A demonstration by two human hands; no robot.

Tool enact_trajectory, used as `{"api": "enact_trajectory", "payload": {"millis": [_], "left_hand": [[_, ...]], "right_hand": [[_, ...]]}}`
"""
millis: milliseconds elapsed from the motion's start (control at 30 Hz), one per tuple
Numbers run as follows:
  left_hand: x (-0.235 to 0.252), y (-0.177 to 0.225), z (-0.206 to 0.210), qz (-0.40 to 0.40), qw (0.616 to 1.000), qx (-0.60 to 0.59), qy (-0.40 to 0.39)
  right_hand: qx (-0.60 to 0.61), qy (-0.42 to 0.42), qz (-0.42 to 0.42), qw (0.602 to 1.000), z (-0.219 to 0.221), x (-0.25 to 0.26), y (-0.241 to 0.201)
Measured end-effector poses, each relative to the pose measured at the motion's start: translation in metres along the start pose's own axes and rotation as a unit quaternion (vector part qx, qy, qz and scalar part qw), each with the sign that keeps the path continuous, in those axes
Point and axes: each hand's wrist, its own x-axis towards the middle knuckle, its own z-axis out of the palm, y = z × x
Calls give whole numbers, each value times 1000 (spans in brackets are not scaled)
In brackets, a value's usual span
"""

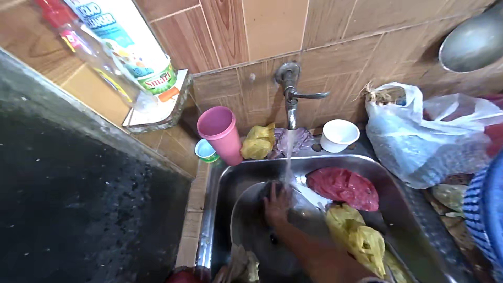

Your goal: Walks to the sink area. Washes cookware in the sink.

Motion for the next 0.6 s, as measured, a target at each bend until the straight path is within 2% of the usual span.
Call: {"api": "enact_trajectory", "payload": {"millis": [67,100,167,200,233,300,367,433,500,533,567,600], "left_hand": [[10,-4,-14,12,1000,23,-18],[14,-10,-20,16,999,37,-16],[24,-12,-28,28,998,59,-6],[29,1,-29,41,997,62,-12],[32,11,-29,50,997,60,-17],[32,17,-27,66,996,56,-29],[28,21,-21,72,996,54,-16],[21,23,-13,77,997,25,-20],[17,27,-9,68,997,-8,-43],[17,28,-8,76,996,-2,-45],[18,29,-8,88,995,14,-41],[18,27,-10,96,994,24,-40]], "right_hand": [[127,-31,-25,991,9,-19,-54],[189,-87,-67,976,1,-40,-73],[295,-218,-160,916,-33,-91,-81],[318,-302,-206,875,-54,-116,-66],[290,-361,-261,847,-63,-135,-38],[146,-436,-315,830,-70,-149,33],[3,-410,-285,866,-74,-125,92],[-118,-367,-189,903,-79,-77,100],[-64,-244,-125,960,-48,-47,72],[-18,-202,-104,974,-32,-44,46],[26,-198,-107,974,-26,-52,19],[67,-228,-139,961,-28,-72,-1]]}}
